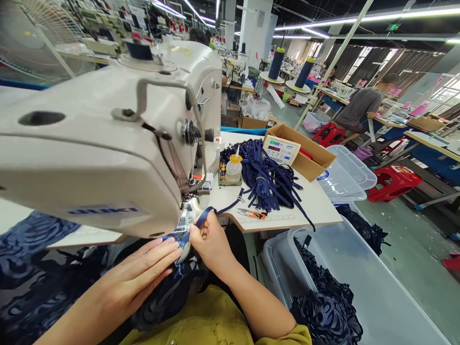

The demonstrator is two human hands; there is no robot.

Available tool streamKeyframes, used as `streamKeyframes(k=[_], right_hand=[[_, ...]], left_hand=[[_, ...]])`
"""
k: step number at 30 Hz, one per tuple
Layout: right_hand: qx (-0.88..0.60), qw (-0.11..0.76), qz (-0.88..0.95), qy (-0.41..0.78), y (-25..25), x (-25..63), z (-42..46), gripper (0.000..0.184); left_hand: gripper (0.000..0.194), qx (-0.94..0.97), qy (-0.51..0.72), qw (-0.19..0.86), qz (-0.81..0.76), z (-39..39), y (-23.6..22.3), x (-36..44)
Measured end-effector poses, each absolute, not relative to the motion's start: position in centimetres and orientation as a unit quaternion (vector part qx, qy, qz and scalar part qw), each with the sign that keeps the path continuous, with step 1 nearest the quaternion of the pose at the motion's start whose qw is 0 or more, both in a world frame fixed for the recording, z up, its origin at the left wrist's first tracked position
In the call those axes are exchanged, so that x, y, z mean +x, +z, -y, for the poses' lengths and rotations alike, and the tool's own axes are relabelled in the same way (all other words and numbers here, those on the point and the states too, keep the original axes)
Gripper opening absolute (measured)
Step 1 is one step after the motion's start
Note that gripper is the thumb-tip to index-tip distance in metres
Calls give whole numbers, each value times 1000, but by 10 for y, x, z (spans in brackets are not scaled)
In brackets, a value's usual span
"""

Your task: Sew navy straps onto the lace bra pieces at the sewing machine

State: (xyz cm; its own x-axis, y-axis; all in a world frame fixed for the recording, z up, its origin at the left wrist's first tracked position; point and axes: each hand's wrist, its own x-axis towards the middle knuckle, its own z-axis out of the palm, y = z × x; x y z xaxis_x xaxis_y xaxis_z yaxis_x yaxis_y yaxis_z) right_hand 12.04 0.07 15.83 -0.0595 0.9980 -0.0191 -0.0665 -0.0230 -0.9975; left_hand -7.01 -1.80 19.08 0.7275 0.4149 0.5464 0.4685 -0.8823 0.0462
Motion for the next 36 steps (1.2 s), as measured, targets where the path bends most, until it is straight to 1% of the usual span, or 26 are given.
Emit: streamKeyframes(k=[5, 10, 15, 18, 25, 28, 30, 32, 36], right_hand=[[-478, 487, 508, 526, 158, 123, -1, 12], [-477, 479, 531, 511, 157, 124, -3, 11], [-475, 476, 533, 513, 157, 125, -3, 12], [-480, 464, 533, 520, 157, 126, -3, 13], [-494, 459, 545, 500, 164, 129, -8, 12], [-490, 458, 571, 473, 177, 130, -16, 15], [-488, 452, 591, 458, 185, 130, -22, 9], [-487, 444, 608, 443, 188, 128, -27, 3], [-489, 435, 628, 420, 186, 126, -34, 3]], left_hand=[[31, -932, -254, 61, 250, 18, 196, -70], [36, -917, -235, 79, 311, 25, 192, -71], [35, -923, -246, 79, 286, 23, 198, -71], [33, -925, -233, 84, 287, 21, 202, -71], [38, -923, -212, 69, 313, 24, 197, -69], [31, -906, -251, 78, 331, 29, 198, -60], [25, -878, -300, 88, 362, 32, 198, -51], [25, -850, -335, 92, 397, 36, 195, -45], [28, -833, -350, 88, 419, 39, 184, -39]])
